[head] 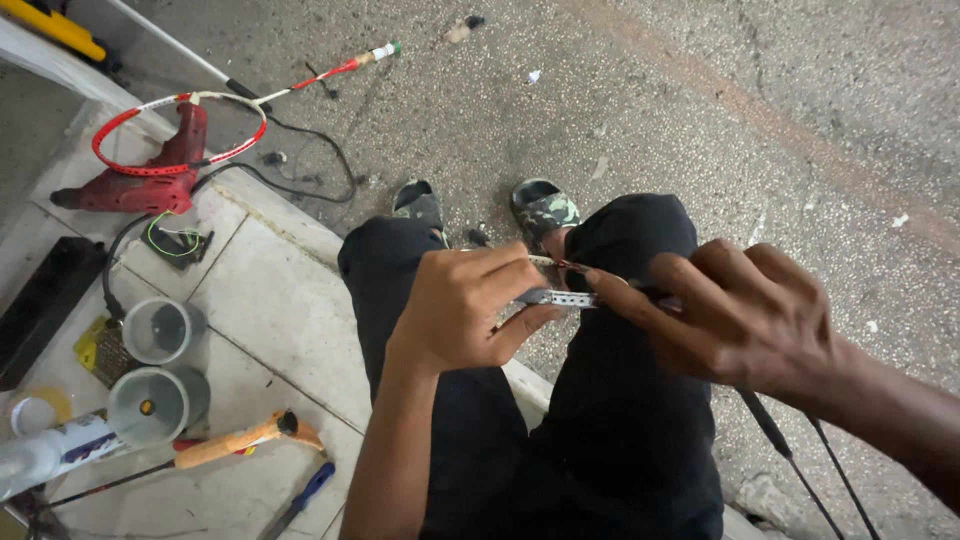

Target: The person uses a small tool to scrape or clean the inner surface of a badminton racket frame. The person holds the frame with one hand and works along the grommet area with the tool in the other hand.

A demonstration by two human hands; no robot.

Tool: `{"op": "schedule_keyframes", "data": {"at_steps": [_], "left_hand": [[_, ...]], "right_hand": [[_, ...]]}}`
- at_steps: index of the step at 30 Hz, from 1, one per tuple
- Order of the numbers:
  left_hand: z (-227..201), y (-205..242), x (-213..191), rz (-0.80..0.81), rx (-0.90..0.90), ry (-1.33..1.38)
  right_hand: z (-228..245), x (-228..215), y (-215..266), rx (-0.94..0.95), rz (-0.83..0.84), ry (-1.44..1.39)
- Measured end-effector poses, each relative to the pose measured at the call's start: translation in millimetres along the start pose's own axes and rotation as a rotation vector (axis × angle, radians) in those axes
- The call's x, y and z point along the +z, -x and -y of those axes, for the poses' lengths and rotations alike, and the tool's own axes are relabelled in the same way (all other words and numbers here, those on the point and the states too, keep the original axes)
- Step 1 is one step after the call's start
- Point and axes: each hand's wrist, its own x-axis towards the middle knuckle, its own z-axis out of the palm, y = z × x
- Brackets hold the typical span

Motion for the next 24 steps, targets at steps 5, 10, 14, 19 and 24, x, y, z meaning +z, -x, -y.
{"op": "schedule_keyframes", "data": {"at_steps": [5, 10, 14, 19, 24], "left_hand": [[-2, -1, -2, 0.002, -0.009, -0.007], [-2, 2, -3, 0.033, -0.043, 0.01], [0, 2, -3, 0.009, -0.012, -0.033], [0, 1, -4, 0.011, -0.018, -0.023], [-1, 0, -3, 0.019, -0.027, -0.018]], "right_hand": [[-4, -11, -11, -0.034, 0.019, 0.045], [-6, -8, -16, -0.086, -0.046, 0.05], [-8, -1, -14, -0.114, -0.088, 0.023], [-11, -3, -11, -0.14, -0.03, 0.011], [-10, 7, -8, -0.174, -0.121, 0.071]]}}
